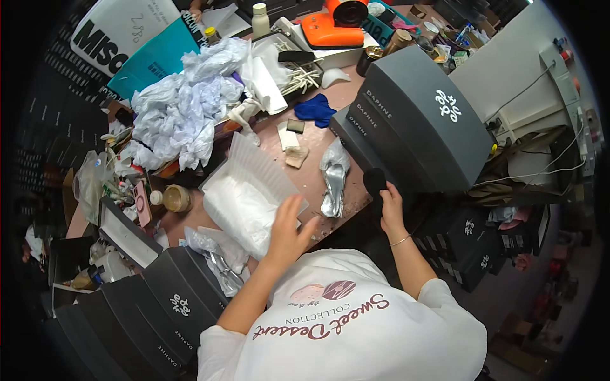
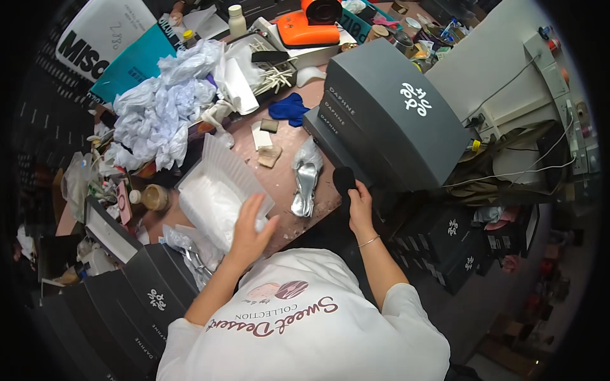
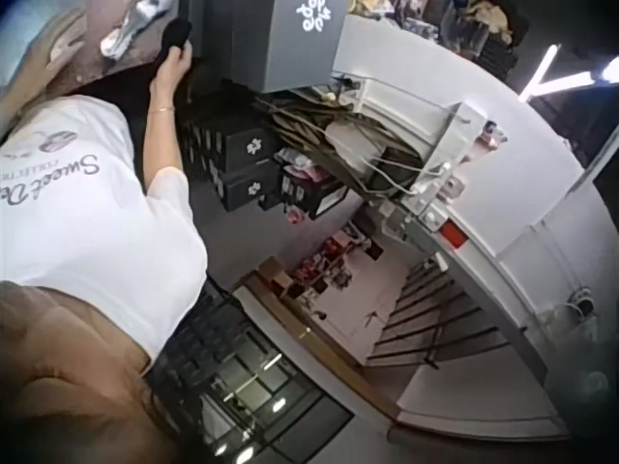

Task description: Packing pairs of silver high-heeled shoes into boxes with protective wrapping.

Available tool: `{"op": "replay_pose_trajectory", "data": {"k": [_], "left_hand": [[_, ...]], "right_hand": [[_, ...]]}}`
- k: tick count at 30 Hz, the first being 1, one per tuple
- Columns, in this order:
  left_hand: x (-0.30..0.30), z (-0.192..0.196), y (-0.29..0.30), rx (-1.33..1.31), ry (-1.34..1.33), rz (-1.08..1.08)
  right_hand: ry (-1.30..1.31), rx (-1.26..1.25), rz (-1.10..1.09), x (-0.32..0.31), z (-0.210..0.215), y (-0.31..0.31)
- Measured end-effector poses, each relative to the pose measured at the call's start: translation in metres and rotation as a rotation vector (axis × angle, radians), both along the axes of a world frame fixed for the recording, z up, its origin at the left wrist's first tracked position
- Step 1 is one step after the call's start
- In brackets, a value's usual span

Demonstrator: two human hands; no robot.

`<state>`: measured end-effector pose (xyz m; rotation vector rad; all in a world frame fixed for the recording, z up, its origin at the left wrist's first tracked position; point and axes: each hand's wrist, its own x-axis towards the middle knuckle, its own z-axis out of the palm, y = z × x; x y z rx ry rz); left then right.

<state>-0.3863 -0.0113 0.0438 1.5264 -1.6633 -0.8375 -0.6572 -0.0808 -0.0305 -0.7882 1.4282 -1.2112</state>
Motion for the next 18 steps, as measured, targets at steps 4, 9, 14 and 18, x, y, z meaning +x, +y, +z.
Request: {"op": "replay_pose_trajectory", "data": {"k": [4,9,14,18], "left_hand": [[-0.088,-0.06,-0.069,0.084,-0.417,-0.131],[-0.101,-0.13,-0.081,0.23,-0.34,0.016],[-0.053,-0.062,-0.08,0.722,1.395,0.109],[-0.018,0.019,-0.054,0.355,1.632,0.254]], "right_hand": [[0.119,-0.005,0.063,0.002,0.006,0.018],[0.188,0.028,0.182,-0.025,0.02,0.049],[0.04,-0.169,0.158,-0.005,0.081,0.025],[0.506,-0.73,0.547,0.066,0.176,0.002]]}}
